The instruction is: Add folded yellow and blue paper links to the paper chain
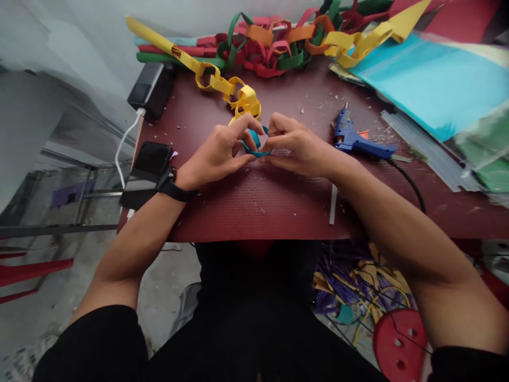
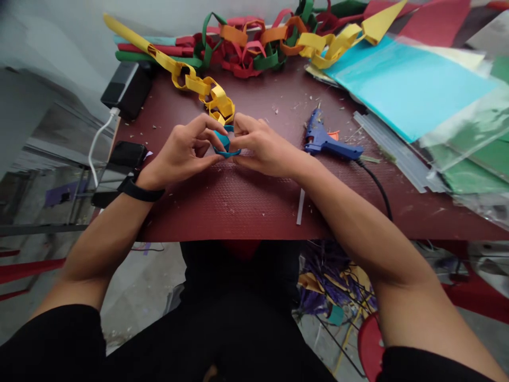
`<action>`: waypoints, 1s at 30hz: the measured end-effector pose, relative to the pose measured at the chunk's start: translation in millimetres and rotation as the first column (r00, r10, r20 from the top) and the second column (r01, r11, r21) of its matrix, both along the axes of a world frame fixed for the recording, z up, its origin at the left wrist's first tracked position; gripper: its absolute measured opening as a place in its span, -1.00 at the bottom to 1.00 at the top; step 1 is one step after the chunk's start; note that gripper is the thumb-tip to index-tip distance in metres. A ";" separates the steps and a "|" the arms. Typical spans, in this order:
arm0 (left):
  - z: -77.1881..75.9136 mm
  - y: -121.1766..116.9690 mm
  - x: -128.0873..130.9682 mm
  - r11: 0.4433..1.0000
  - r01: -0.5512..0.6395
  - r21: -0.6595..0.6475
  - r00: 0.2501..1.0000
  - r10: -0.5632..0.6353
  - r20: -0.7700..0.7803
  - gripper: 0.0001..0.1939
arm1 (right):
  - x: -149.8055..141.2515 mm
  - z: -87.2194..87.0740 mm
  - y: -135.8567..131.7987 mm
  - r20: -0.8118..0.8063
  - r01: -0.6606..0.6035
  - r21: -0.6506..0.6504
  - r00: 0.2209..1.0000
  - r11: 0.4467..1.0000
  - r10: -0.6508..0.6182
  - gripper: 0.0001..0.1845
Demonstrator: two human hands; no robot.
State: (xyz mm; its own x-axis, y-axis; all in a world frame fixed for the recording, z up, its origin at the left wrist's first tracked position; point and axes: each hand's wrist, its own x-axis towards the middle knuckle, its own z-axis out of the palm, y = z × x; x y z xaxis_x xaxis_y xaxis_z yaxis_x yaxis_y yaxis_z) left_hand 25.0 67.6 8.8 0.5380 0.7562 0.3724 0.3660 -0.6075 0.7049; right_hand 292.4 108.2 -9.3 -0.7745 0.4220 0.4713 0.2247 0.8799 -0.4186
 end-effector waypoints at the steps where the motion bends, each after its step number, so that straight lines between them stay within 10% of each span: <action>1: 0.0 0.1 -0.2 1.000 -0.003 0.011 1.000 0.003 -0.007 -0.63 | -0.5 -0.8 0.3 -0.005 0.010 0.005 1.000 1.000 -0.010 -0.65; 9: 1.5 -3.5 0.9 0.997 -0.015 0.081 0.999 0.018 -0.044 -0.64 | -0.2 2.9 0.0 0.063 0.020 -0.028 0.998 0.999 -0.018 -0.67; 19: -6.1 29.6 -20.4 0.864 -0.449 0.227 0.889 0.407 0.208 -0.62 | 0.7 10.4 -1.6 0.213 0.093 0.013 0.973 0.996 -0.093 -0.70; 25: -8.5 32.5 -21.2 0.921 -0.357 0.157 0.934 0.355 0.038 -0.74 | -9.1 9.1 -9.3 0.279 0.130 0.138 0.946 0.982 -0.165 -0.74; 30: -11.2 31.3 -17.7 0.955 -0.278 0.107 0.961 0.276 0.038 -0.78 | -7.5 13.2 -9.0 0.216 0.003 -0.030 0.976 1.000 0.004 -0.75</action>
State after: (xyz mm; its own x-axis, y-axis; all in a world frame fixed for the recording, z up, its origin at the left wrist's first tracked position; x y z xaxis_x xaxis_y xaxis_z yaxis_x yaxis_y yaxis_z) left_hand 7.3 98.9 -2.4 0.3038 0.8280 0.4714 0.5155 -0.5589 0.6496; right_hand 284.9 99.2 3.8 -0.8568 0.4329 0.2802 0.3123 0.8680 -0.3861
